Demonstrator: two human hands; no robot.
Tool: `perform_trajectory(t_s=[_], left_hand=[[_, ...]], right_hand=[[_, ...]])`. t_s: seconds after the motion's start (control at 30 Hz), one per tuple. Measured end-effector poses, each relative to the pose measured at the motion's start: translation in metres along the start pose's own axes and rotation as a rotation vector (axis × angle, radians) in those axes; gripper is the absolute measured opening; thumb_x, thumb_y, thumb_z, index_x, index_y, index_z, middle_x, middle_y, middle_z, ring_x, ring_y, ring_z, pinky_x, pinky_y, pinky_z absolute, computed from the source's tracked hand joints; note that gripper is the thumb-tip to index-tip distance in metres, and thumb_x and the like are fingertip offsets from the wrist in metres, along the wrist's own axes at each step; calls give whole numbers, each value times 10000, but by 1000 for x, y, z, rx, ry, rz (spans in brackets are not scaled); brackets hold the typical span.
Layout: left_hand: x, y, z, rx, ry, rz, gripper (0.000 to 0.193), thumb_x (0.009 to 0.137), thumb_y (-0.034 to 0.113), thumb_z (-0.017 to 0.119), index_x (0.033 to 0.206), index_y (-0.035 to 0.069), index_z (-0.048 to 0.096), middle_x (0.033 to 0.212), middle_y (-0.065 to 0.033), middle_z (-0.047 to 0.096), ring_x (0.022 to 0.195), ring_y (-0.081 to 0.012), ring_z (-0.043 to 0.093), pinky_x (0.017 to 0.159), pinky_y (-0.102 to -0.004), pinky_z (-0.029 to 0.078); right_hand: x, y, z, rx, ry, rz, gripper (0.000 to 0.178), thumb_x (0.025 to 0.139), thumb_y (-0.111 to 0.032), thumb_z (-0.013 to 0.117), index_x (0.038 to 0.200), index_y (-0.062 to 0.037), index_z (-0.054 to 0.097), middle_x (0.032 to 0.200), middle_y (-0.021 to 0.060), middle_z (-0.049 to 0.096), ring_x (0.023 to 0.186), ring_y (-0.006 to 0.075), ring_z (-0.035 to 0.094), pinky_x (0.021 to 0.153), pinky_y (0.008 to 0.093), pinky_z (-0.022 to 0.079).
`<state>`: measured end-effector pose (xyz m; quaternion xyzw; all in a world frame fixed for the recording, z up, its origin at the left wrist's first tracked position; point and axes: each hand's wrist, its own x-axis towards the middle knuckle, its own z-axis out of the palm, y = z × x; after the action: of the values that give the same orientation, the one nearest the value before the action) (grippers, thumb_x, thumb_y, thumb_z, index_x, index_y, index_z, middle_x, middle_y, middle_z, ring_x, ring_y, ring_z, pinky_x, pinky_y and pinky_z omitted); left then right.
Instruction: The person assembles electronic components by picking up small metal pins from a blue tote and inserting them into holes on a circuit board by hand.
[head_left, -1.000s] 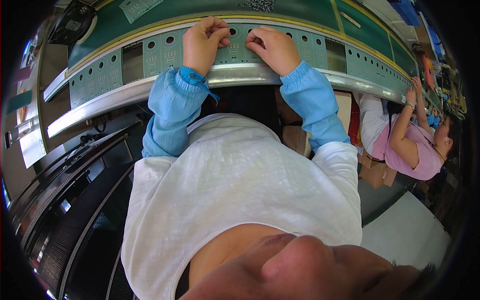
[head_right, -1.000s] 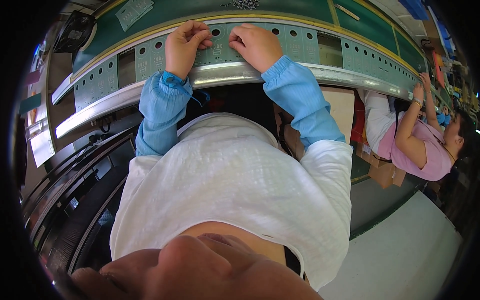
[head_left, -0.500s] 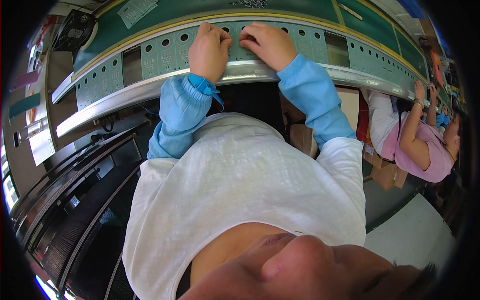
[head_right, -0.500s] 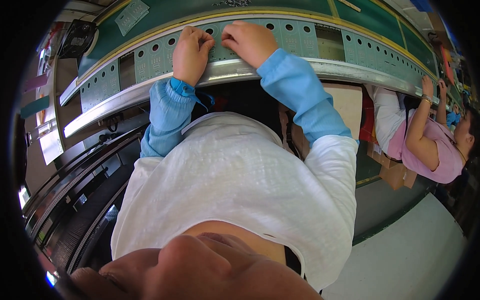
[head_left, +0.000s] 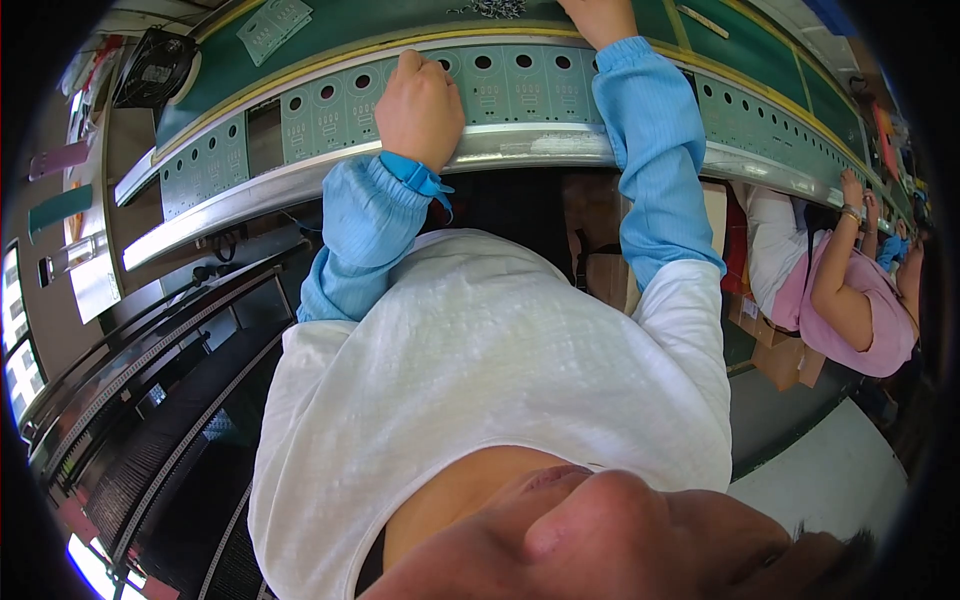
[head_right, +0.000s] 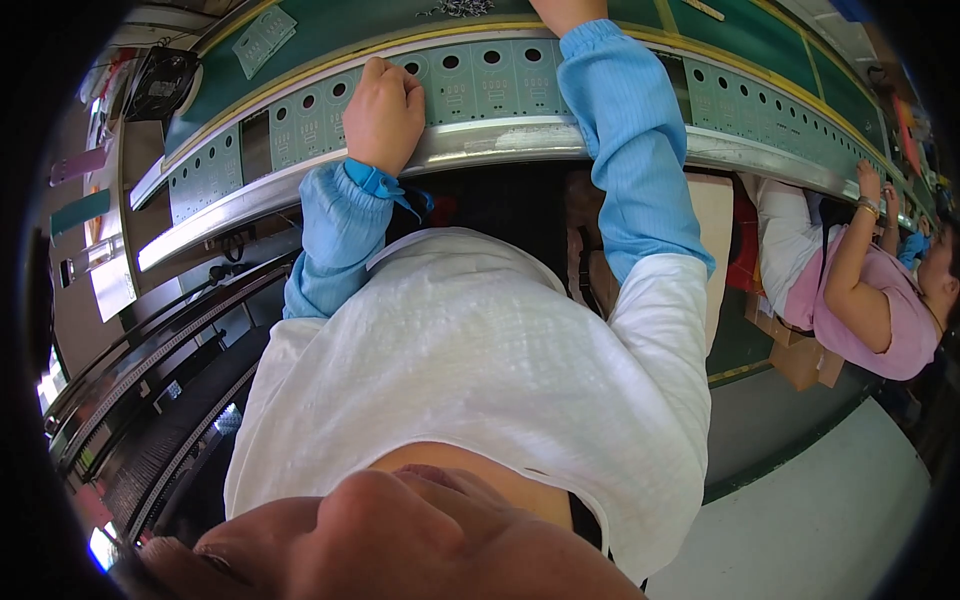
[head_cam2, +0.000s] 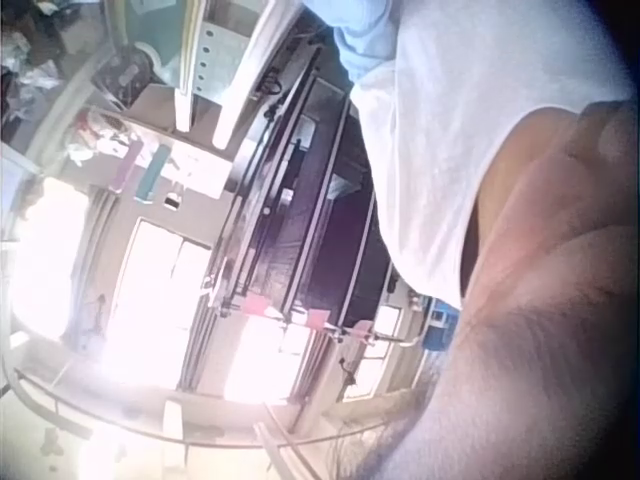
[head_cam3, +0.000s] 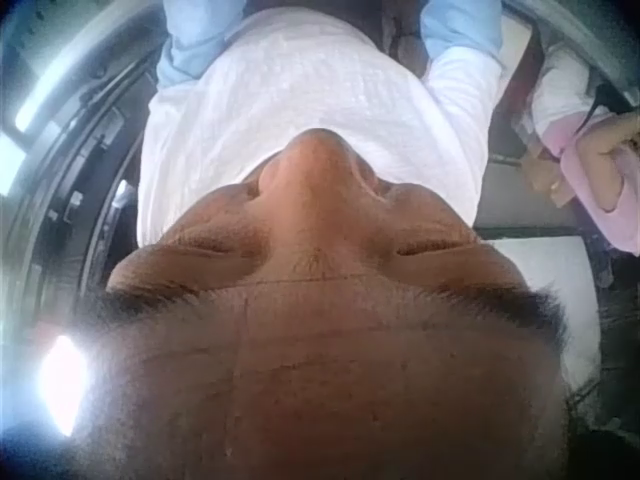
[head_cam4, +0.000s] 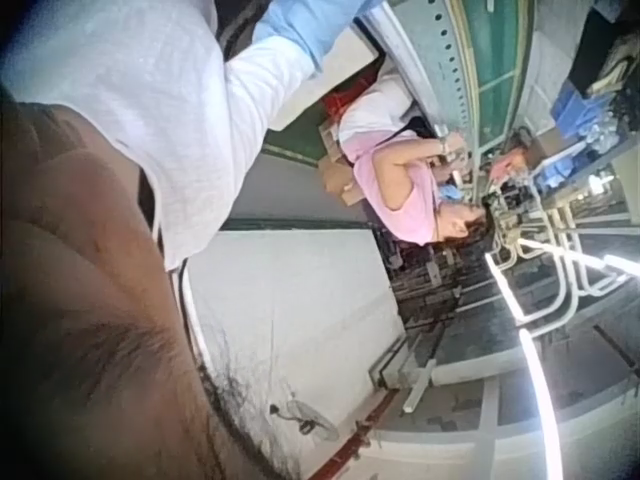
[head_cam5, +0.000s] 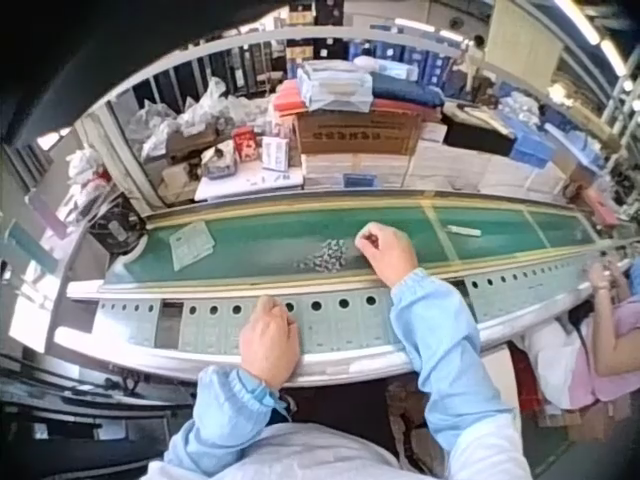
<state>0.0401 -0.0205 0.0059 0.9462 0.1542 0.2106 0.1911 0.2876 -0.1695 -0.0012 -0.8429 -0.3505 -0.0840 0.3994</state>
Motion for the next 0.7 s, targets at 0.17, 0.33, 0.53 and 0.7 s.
perform_trajectory(t_s=[0.17,0.33,0.53,0.7], left_hand=[[2,17,-5,165,-54,-44,112,828,92,671,864,-13,689,1037,-150,620,929,-344,674,695,-455,590],[1,24,-1,222,-48,-38,108,815,89,674,857,-10,680,1030,-152,616,930,-337,679,667,-446,596],[-15,12,-5,244,9,66,161,769,7,669,929,15,688,1033,-109,639,942,-312,676,715,-416,589],[-31,-3,-20,-7,43,101,388,846,-33,641,1210,84,709,1226,-84,668,974,-304,688,806,-416,570]], right_hand=[[-4,0,6,-78,-53,0,122,914,-227,705,932,-108,725,891,118,740,853,325,717,739,422,556],[2,-7,12,-137,-51,-64,119,899,-237,723,946,-128,722,920,103,724,846,322,706,741,437,556],[0,-39,14,-476,-62,-200,118,947,-194,621,900,-98,672,891,125,665,859,341,693,735,467,555],[1,-34,24,-616,-66,-219,163,975,-164,525,905,-67,636,882,142,654,875,348,693,735,473,559]])
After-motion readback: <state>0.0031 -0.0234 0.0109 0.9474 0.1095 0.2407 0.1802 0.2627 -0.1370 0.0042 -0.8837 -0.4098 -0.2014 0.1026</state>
